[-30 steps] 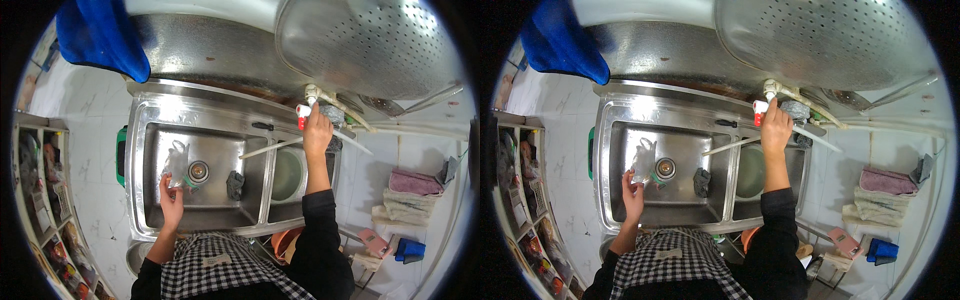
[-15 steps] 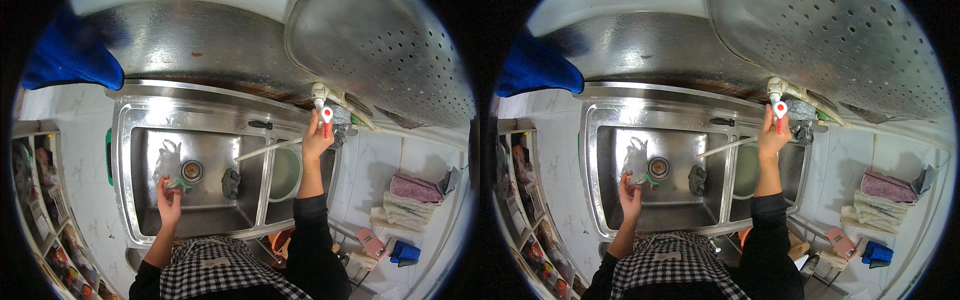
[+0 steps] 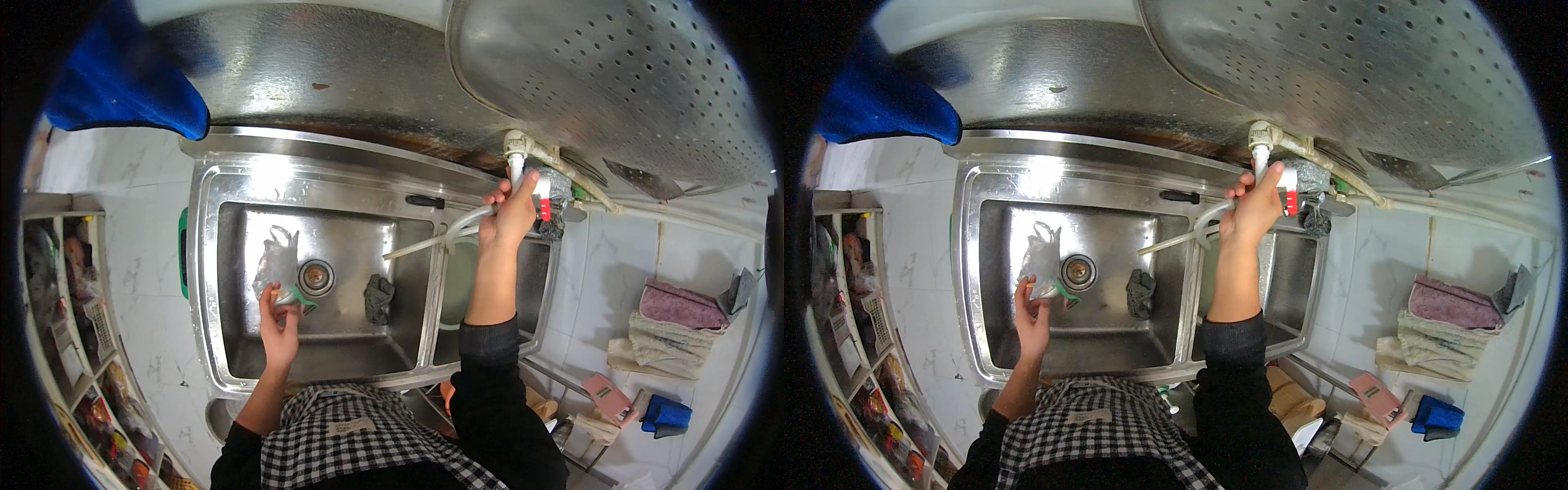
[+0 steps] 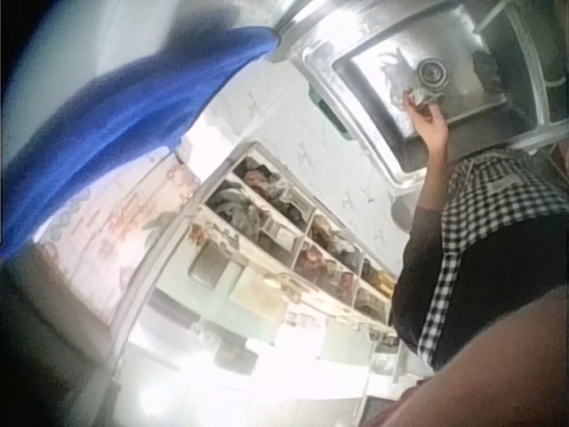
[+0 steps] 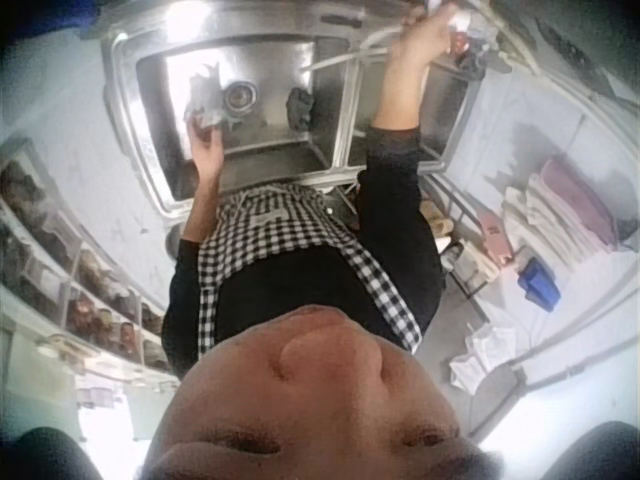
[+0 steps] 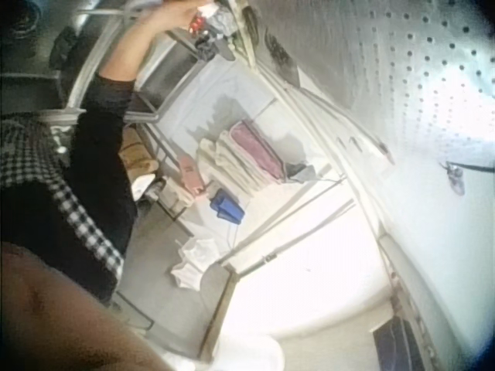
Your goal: The person wraps white thread around a faucet connector, then screws the connector onto the faucet valve above a double-basin stainless steel sink. The person turns the handle to test the water flow.
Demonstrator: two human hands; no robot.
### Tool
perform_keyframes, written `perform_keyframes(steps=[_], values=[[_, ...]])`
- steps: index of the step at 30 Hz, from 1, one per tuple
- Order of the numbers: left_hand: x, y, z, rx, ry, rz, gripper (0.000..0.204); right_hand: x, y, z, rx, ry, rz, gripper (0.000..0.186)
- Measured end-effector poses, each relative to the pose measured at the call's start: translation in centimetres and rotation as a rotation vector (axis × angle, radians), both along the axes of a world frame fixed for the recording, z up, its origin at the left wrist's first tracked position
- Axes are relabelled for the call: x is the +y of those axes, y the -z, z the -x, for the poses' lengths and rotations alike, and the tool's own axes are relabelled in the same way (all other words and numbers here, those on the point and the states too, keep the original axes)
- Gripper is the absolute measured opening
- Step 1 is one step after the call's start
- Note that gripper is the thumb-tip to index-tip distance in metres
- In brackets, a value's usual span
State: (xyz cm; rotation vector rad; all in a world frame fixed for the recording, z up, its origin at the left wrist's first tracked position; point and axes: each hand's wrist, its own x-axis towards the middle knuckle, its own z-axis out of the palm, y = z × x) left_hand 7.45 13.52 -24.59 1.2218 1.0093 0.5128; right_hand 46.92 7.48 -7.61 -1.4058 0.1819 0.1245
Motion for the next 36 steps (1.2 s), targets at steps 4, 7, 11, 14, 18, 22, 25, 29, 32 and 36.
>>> perform_keyframes(steps=[4,7,11,14,18,22,25,29,32,36], values=[[0.0,-0.7,0.4,-0.002,-0.014,-0.021,0.065,-0.6,-0.5,-1.2,0.248,-0.065,-0.363,0.055],[0.1,-1.6,0.6,-0.003,-0.019,-0.05,0.065,-0.4,-0.4,-1.8,0.354,-0.004,-0.47,0.056],[0.1,-2.8,0.7,0.03,-0.018,-0.103,0.065,0.1,-0.5,-1.6,0.336,0.009,-0.498,0.057],[0.0,-3.2,1.3,0.026,-0.033,-0.138,0.064,-1.0,-0.9,-0.4,0.283,-0.125,-0.404,0.059],[-0.2,-2.8,2.6,0.029,-0.074,-0.17,0.064,-4.0,-0.9,2.2,0.036,-0.241,0.085,0.047],[-0.5,-2.1,3.7,0.048,-0.093,-0.159,0.062,-6.2,-1.2,3.5,-0.955,-0.239,1.03,0.036],[-0.8,-1.8,3.9,0.055,-0.083,-0.147,0.062,-6.4,-2.0,2.6,-1.344,-0.276,1.519,0.065],[-0.8,-1.8,3.6,0.05,-0.077,-0.1,0.062,-4.8,-2.1,0.5,-1.401,-0.323,1.72,0.056],[-0.6,-1.5,3.3,0.053,-0.073,-0.077,0.062,-3.7,-1.3,-0.7,-1.51,-0.232,1.708,0.042],[-0.4,-0.3,2.8,0.008,-0.081,-0.011,0.063,-3.4,-0.7,-1.5,-1.542,-0.195,1.695,0.032]])
